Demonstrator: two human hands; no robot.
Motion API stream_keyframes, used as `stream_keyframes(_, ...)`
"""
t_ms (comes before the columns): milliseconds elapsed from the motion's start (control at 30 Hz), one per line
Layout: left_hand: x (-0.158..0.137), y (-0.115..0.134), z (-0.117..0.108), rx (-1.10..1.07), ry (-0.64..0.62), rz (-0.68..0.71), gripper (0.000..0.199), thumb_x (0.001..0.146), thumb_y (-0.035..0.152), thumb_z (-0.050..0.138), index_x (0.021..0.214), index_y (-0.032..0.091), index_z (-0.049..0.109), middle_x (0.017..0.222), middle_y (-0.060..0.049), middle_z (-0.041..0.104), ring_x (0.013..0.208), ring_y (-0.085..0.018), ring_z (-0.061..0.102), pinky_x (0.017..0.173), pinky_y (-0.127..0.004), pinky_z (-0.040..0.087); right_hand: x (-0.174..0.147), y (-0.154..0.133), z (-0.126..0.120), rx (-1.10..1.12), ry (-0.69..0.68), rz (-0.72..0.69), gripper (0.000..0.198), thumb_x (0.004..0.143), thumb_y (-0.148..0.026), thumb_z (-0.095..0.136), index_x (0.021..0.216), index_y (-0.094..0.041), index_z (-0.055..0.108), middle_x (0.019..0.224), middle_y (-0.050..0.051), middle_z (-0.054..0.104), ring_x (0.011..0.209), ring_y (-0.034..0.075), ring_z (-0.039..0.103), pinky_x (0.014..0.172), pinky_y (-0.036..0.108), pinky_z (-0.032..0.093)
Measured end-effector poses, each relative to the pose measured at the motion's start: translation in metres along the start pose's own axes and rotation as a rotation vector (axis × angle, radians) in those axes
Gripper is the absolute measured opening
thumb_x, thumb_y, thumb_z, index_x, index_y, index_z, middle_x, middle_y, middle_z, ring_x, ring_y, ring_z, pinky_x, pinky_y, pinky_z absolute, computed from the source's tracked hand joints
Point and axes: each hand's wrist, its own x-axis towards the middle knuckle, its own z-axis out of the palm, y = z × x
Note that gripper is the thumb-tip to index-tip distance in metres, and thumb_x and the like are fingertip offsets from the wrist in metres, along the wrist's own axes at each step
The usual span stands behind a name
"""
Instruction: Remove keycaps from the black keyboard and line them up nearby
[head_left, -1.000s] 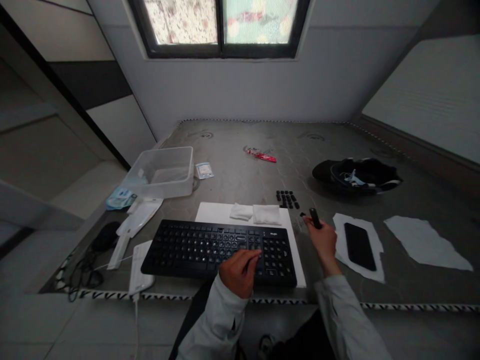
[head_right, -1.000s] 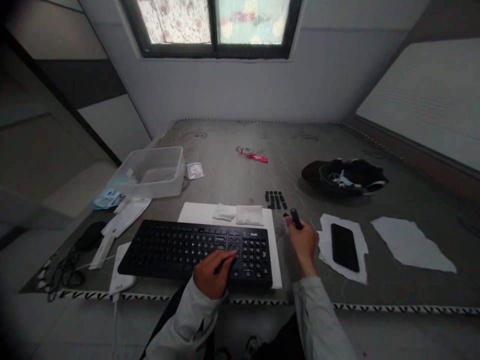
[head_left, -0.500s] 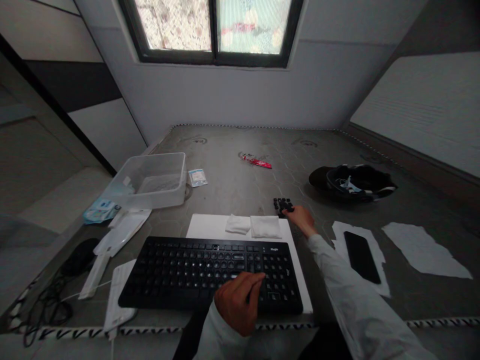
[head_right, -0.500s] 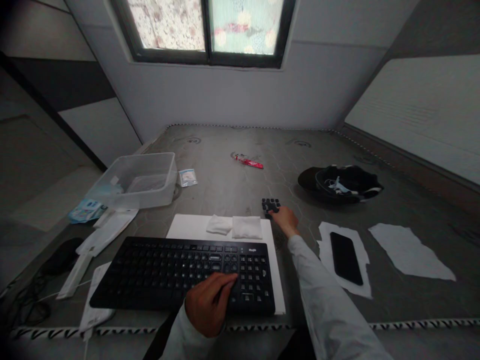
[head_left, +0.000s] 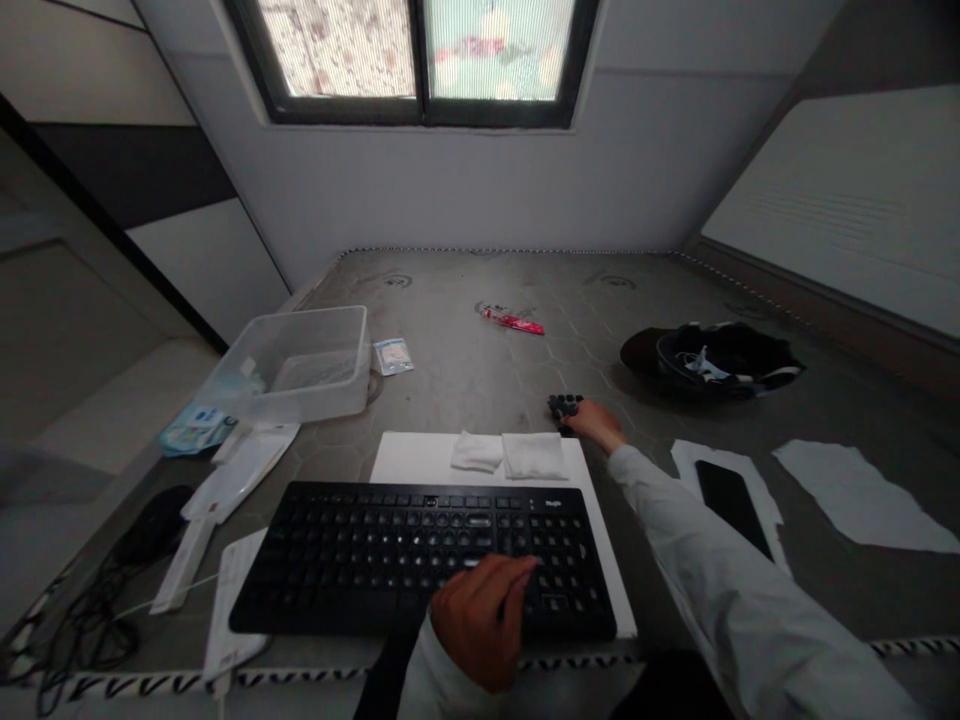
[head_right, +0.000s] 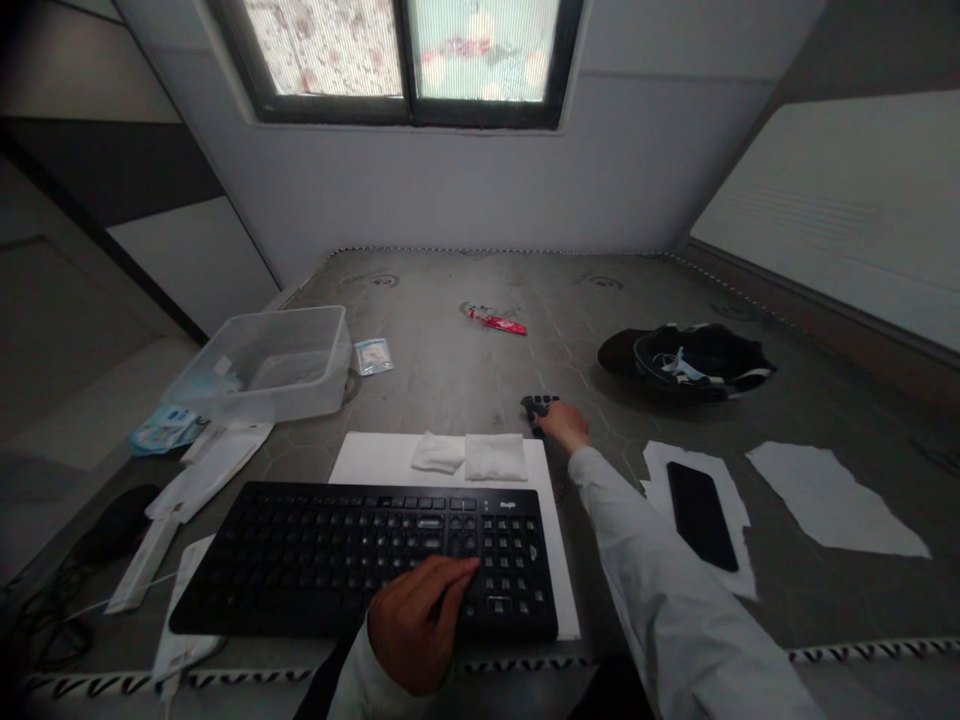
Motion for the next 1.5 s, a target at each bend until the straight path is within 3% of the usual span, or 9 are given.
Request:
stream_keyframes(667,-0.001,0.001,0.000,0.005,-0.028,-0.021,0.023,0.093,0.018,0.050,0.100,0.026,0.070,0.086,0.002,0.075,0.072,-0.012,0.071,0.064,-0.020,0.056,-0.006,0.001,0.006,-0.041,0.019,0.025,0.046,0.075,-0.049,0.067,0.107,-0.016,0.071,0.111,0.018,0.069,0.103,0.032,0.065,0.081,0.037,0.050)
stream_keyframes(967,-0.002,0.001,0.002,0.003,0.005,-0.017,0.022,0.092,0.018,0.052,0.100,0.027,0.071,0.086,0.001,0.075,0.072,-0.012,0.071,0.065,-0.020,0.055,-0.016,0.005,-0.015,0.008,0.047,0.052,0.044,0.074,-0.049,0.067,0.104,-0.017,0.073,0.110,0.018,0.070,0.103,0.033,0.066,0.079,0.038,0.050)
stream_keyframes(1167,0.000,0.001,0.000,0.037,0.019,0.023,0.023,0.092,0.017,0.051,0.101,0.026,0.071,0.086,0.000,0.075,0.073,-0.011,0.071,0.064,-0.019,0.055,-0.048,0.001,-0.034,0.141,0.098,0.038,0.042,0.079,-0.051,0.061,0.099,-0.016,0.075,0.101,0.019,0.072,0.099,0.035,0.067,0.076,0.036,0.049)
stream_keyframes(1333,0.000,-0.002,0.001,0.055,0.033,0.043,0.024,0.093,0.018,0.049,0.101,0.025,0.071,0.088,-0.001,0.075,0.076,-0.011,0.071,0.071,-0.018,0.056,-0.096,-0.008,-0.054,0.337,0.236,-0.032,0.046,0.091,-0.052,0.042,0.105,-0.021,0.073,0.101,0.012,0.073,0.097,0.027,0.068,0.074,0.029,0.047)
stream_keyframes(1400,-0.002,-0.003,0.002,0.041,0.063,0.039,0.025,0.094,0.018,0.048,0.100,0.024,0.071,0.087,-0.001,0.075,0.076,-0.011,0.071,0.073,-0.018,0.057,-0.121,-0.008,-0.058,0.461,0.295,-0.071,0.052,0.093,-0.055,0.035,0.101,-0.021,0.074,0.097,0.010,0.073,0.092,0.024,0.068,0.071,0.027,0.046)
stream_keyframes(1500,-0.001,-0.004,0.002,0.053,0.082,0.038,0.025,0.094,0.018,0.047,0.099,0.023,0.071,0.089,-0.001,0.075,0.079,-0.012,0.071,0.076,-0.019,0.057,-0.161,-0.005,-0.056,0.852,0.402,-0.078,0.059,0.087,-0.068,0.039,0.088,-0.019,0.073,0.075,0.007,0.069,0.071,0.024,0.064,0.061,0.028,0.043)
